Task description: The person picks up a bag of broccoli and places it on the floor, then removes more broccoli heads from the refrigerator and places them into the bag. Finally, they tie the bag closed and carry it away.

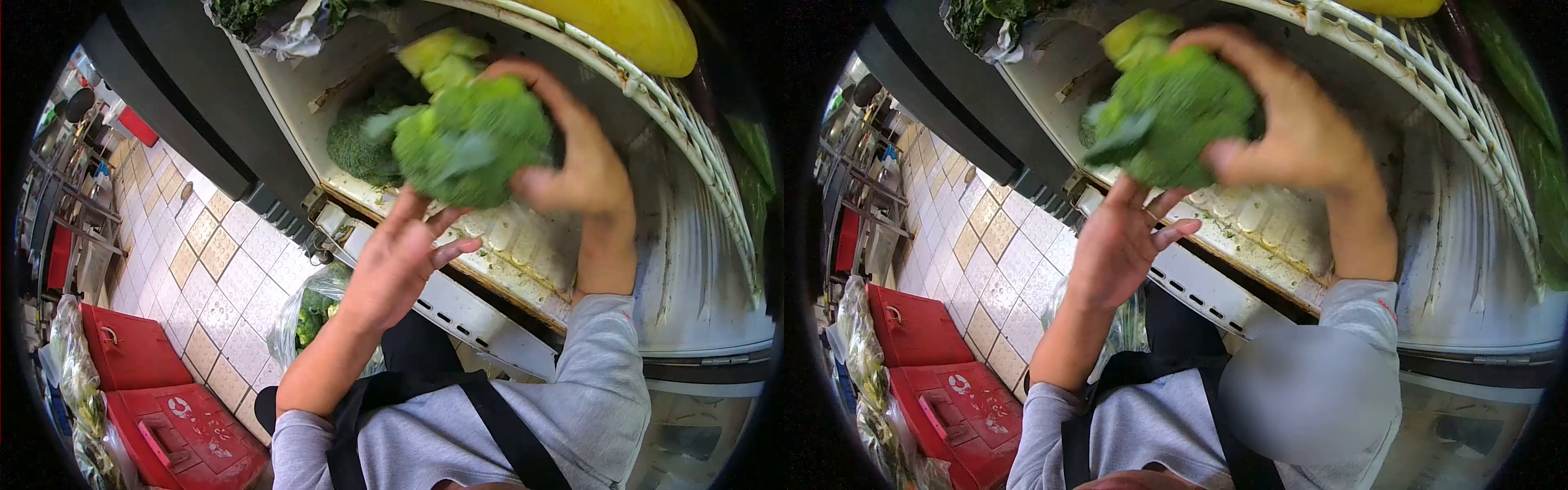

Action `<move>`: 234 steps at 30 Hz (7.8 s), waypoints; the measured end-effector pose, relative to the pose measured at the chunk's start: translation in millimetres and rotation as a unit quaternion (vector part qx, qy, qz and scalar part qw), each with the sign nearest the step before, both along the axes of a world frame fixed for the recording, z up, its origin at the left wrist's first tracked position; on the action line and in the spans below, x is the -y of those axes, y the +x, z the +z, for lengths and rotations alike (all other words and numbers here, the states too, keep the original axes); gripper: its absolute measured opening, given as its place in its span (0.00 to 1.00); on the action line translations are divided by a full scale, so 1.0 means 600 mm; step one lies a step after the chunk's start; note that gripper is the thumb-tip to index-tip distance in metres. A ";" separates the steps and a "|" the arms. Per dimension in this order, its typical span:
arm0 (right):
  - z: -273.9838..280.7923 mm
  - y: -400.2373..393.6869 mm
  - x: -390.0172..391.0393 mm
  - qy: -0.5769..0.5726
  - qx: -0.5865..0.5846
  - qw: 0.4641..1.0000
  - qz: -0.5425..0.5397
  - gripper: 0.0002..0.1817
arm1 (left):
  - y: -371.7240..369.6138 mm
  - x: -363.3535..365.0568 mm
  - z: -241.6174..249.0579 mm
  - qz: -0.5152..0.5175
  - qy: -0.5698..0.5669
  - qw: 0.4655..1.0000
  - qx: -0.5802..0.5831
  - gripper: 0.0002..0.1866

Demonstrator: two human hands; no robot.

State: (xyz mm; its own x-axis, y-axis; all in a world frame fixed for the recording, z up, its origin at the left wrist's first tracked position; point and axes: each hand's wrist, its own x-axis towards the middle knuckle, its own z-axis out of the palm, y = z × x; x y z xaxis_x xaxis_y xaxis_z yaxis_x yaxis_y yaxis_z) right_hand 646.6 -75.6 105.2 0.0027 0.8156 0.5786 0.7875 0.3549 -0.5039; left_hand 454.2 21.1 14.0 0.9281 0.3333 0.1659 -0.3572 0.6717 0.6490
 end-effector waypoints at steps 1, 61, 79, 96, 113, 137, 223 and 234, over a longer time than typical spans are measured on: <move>-0.003 0.026 -0.003 0.014 -0.025 0.998 -0.049 0.38 | 0.001 0.004 -0.001 0.021 0.110 0.994 -0.012 0.44; -0.063 0.241 -0.138 0.160 0.302 0.859 -0.380 0.13 | -0.428 -0.083 -0.468 0.345 -0.021 0.718 -0.604 0.40; 0.023 0.020 0.018 -0.169 -0.084 0.982 -0.006 0.23 | -0.327 -0.178 -0.552 0.322 0.252 0.715 -0.567 0.20; -0.297 0.621 -0.030 -0.107 0.317 0.817 -0.469 0.33 | -0.378 -0.086 -0.801 0.225 0.293 0.482 -0.794 0.45; -0.065 0.084 -0.056 0.193 0.438 0.868 -0.137 0.10 | -0.395 -0.064 -0.480 0.518 0.162 0.616 -0.571 0.26; -0.011 0.222 0.099 -0.060 0.317 0.840 -0.435 0.45 | -0.301 -0.202 -0.709 0.379 0.372 0.594 -0.604 0.14; -0.040 0.025 0.025 0.023 0.377 0.828 -0.414 0.13 | -0.439 0.001 -0.718 -0.062 0.552 0.337 -0.760 0.26; -0.086 -0.021 0.041 0.019 0.204 0.947 -0.246 0.14 | -0.414 -0.127 -0.611 0.016 0.556 0.412 -0.722 0.42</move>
State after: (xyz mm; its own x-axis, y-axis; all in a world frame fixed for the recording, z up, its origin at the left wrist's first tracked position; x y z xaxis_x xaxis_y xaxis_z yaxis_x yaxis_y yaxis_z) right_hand 634.0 -100.1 53.9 0.1465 0.7523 0.6423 0.9889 -0.0941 -0.1154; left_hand 205.8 97.2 -352.3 0.3253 0.8119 -0.4847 0.9428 -0.3182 0.0998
